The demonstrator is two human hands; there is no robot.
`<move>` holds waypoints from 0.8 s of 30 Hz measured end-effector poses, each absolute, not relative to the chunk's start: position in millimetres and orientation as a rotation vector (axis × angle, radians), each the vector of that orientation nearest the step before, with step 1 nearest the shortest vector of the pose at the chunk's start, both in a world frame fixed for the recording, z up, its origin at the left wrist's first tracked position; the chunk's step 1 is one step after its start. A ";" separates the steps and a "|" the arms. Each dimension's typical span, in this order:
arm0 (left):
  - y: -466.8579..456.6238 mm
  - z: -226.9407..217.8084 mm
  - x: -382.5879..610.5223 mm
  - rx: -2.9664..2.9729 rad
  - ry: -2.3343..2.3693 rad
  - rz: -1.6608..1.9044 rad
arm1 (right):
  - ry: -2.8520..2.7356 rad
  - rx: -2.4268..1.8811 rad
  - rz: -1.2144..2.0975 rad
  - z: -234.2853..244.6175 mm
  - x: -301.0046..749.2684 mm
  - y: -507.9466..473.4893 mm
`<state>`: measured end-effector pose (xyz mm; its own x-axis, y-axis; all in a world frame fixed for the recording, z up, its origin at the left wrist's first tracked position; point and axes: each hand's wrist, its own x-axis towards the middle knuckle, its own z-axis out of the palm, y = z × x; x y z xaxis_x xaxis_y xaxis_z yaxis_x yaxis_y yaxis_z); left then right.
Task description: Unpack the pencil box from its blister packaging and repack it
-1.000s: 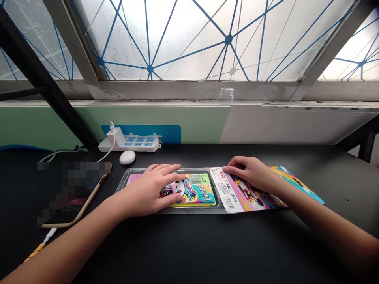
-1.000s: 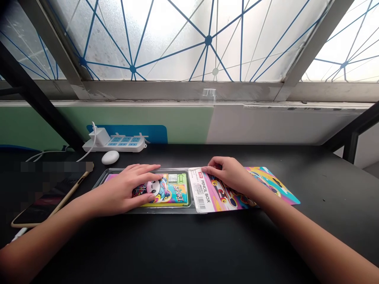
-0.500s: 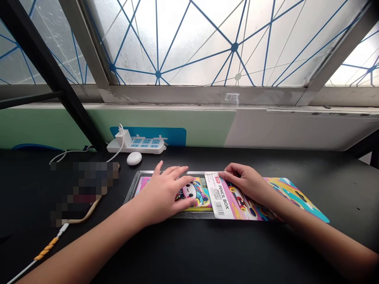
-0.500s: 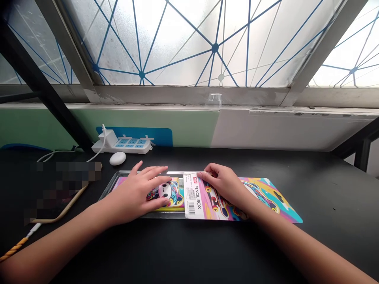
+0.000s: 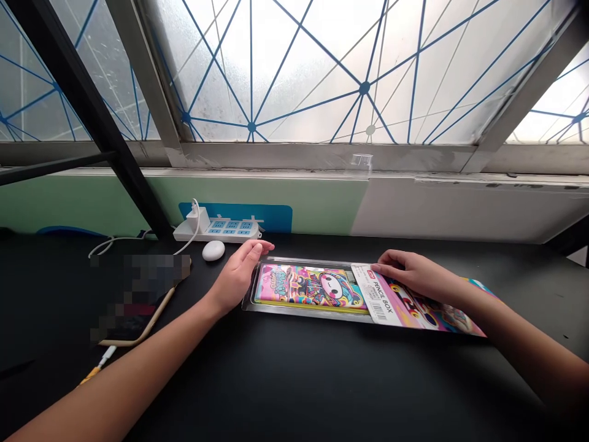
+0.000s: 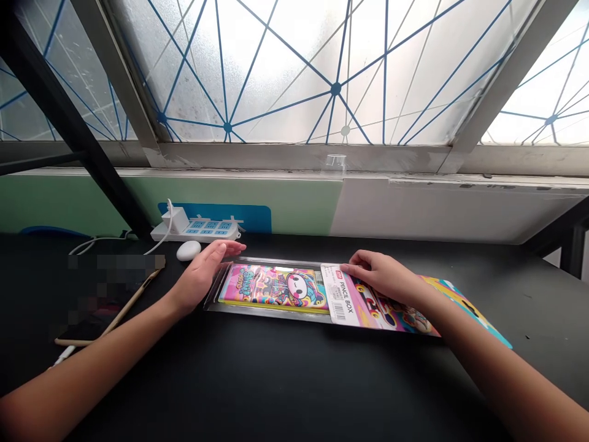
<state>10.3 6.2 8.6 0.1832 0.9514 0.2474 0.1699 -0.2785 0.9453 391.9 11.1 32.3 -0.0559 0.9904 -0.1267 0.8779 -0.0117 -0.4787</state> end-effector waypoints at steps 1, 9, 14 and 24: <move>2.9 5.8 14.2 1.588 1.060 1.204 | -2.031 -1.980 0.617 32.0 392.5 10.9; -10.6 2.5 21.0 1.745 0.980 1.260 | -2.138 -1.989 0.396 22.3 372.5 3.9; -9.9 2.0 19.5 1.753 0.964 1.236 | -2.226 -1.940 0.319 16.8 345.7 8.7; -13.9 3.4 22.1 1.607 0.921 1.227 | -2.340 -1.898 0.163 16.7 285.3 10.5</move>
<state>22.1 -13.9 3.4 0.2344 0.9208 0.3118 0.0423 -0.3301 0.9430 285.3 10.5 16.7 -0.2040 0.9786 0.0279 0.9652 0.2058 -0.1611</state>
